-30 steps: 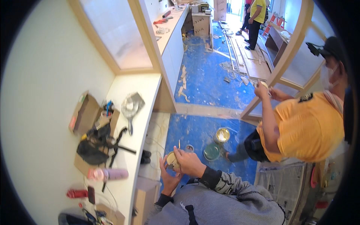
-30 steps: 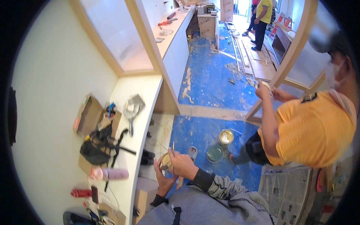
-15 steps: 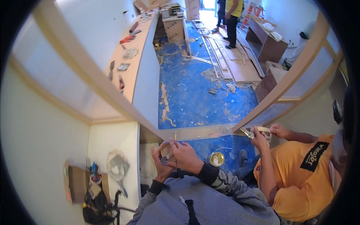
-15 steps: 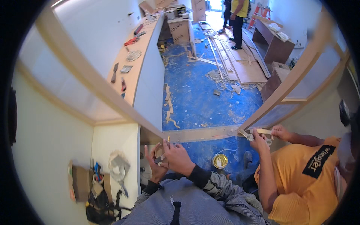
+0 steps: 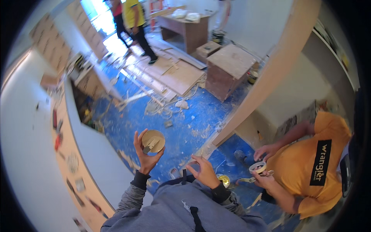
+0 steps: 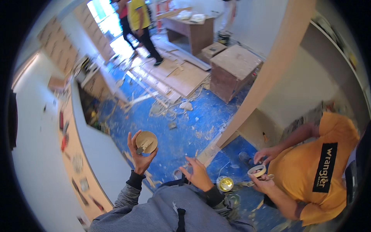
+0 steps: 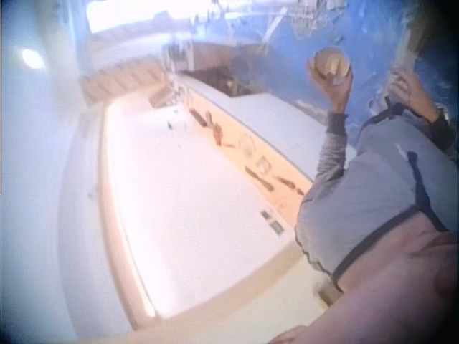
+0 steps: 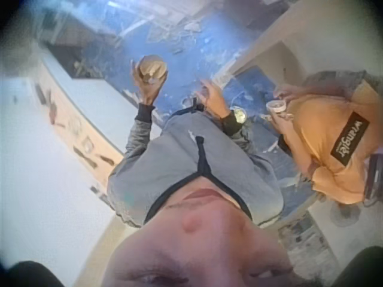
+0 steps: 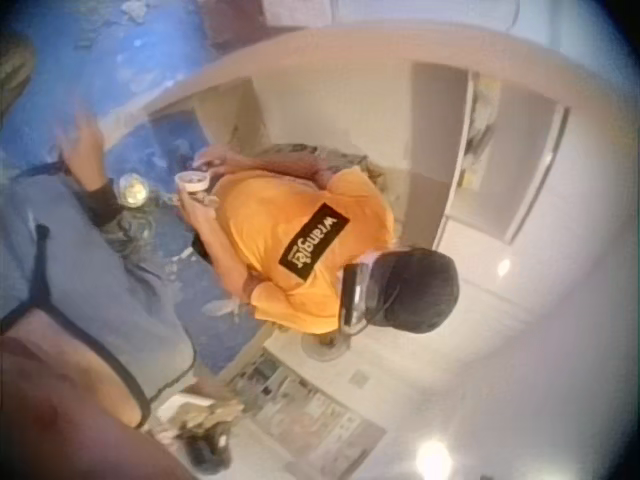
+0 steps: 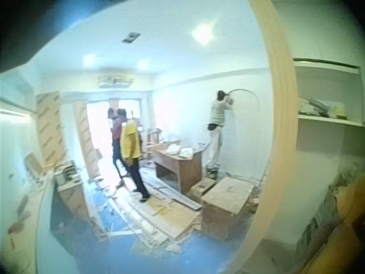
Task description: The person uses a small brush to apply beige paint to the wooden frame of a glass door. They hold a small container of paint in one hand and carefully paint the edges and corners of the frame. The person occasionally dips the brush into the container to reload paint.
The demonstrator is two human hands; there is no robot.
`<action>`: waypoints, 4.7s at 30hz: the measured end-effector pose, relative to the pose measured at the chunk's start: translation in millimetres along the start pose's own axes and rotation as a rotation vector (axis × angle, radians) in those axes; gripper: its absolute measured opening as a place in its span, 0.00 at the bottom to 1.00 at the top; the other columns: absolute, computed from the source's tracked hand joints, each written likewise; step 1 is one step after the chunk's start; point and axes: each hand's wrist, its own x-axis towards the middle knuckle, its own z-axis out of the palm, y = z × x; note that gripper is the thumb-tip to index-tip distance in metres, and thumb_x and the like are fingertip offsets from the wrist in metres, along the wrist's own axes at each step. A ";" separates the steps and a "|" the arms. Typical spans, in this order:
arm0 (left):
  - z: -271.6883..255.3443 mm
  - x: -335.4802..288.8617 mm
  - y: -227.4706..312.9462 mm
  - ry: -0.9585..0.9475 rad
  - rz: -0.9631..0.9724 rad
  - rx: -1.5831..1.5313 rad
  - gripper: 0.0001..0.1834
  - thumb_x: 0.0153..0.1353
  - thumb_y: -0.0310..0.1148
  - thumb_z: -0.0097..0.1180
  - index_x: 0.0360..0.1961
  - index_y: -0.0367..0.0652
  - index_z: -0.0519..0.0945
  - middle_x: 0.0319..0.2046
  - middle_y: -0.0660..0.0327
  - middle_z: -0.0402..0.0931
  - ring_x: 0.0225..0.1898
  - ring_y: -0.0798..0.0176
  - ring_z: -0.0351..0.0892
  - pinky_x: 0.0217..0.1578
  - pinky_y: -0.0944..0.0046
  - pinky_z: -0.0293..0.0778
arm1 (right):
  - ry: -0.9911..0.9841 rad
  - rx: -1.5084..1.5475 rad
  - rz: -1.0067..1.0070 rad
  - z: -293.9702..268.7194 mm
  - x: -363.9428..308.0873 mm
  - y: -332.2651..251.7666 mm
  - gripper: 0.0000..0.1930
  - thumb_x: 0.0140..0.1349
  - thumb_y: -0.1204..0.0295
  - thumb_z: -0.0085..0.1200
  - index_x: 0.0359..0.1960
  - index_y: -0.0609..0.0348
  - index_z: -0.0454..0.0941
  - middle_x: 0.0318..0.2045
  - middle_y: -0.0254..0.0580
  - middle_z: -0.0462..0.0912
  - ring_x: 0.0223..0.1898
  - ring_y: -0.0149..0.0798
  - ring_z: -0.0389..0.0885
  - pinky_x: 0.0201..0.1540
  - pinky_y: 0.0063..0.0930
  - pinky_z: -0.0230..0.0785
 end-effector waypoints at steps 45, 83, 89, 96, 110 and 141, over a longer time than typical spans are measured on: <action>777.5 582.8 -61.1 -1.506 0.366 -1.437 0.68 0.47 0.23 0.76 0.75 0.46 0.32 0.69 0.38 0.56 0.68 0.44 0.64 0.63 0.48 0.71 | 1.807 -0.232 0.223 -418.1 610.2 163.1 0.43 0.48 0.65 0.79 0.63 0.72 0.68 0.56 0.52 0.78 0.56 0.40 0.79 0.59 0.35 0.72; 841.0 600.0 62.0 -1.940 0.553 -1.998 0.66 0.45 0.26 0.76 0.75 0.40 0.38 0.64 0.35 0.62 0.62 0.48 0.73 0.59 0.54 0.73 | 2.095 -1.211 0.212 -478.9 606.4 35.9 0.09 0.62 0.84 0.56 0.43 0.71 0.78 0.32 0.55 0.84 0.33 0.41 0.86 0.40 0.32 0.77; 842.9 608.1 69.9 -1.991 0.501 -2.017 0.66 0.44 0.27 0.76 0.75 0.34 0.38 0.65 0.35 0.62 0.63 0.49 0.71 0.61 0.55 0.68 | 2.117 -1.114 0.216 -490.7 620.8 25.6 0.07 0.60 0.83 0.58 0.40 0.71 0.80 0.29 0.51 0.85 0.34 0.41 0.84 0.39 0.31 0.75; 842.3 620.3 68.4 -2.040 0.402 -2.046 0.69 0.43 0.26 0.75 0.76 0.34 0.35 0.66 0.35 0.61 0.64 0.50 0.70 0.62 0.56 0.68 | 1.859 -0.946 0.602 -498.3 623.1 7.8 0.05 0.52 0.81 0.67 0.31 0.65 0.84 0.21 0.40 0.83 0.32 0.41 0.83 0.35 0.30 0.71; 853.7 617.5 44.0 -2.030 0.265 -2.062 0.67 0.39 0.27 0.76 0.77 0.38 0.44 0.66 0.38 0.63 0.65 0.47 0.68 0.61 0.54 0.68 | 1.525 -0.791 0.819 -516.8 640.0 20.5 0.07 0.48 0.79 0.72 0.27 0.61 0.84 0.19 0.37 0.77 0.26 0.38 0.78 0.29 0.30 0.65; 867.5 625.8 49.6 -1.964 0.451 -1.907 0.66 0.44 0.25 0.74 0.76 0.36 0.39 0.64 0.39 0.64 0.60 0.49 0.73 0.59 0.55 0.70 | 2.175 -0.771 -0.121 -513.9 625.0 46.0 0.12 0.65 0.69 0.63 0.32 0.69 0.82 0.22 0.48 0.81 0.27 0.39 0.77 0.22 0.25 0.65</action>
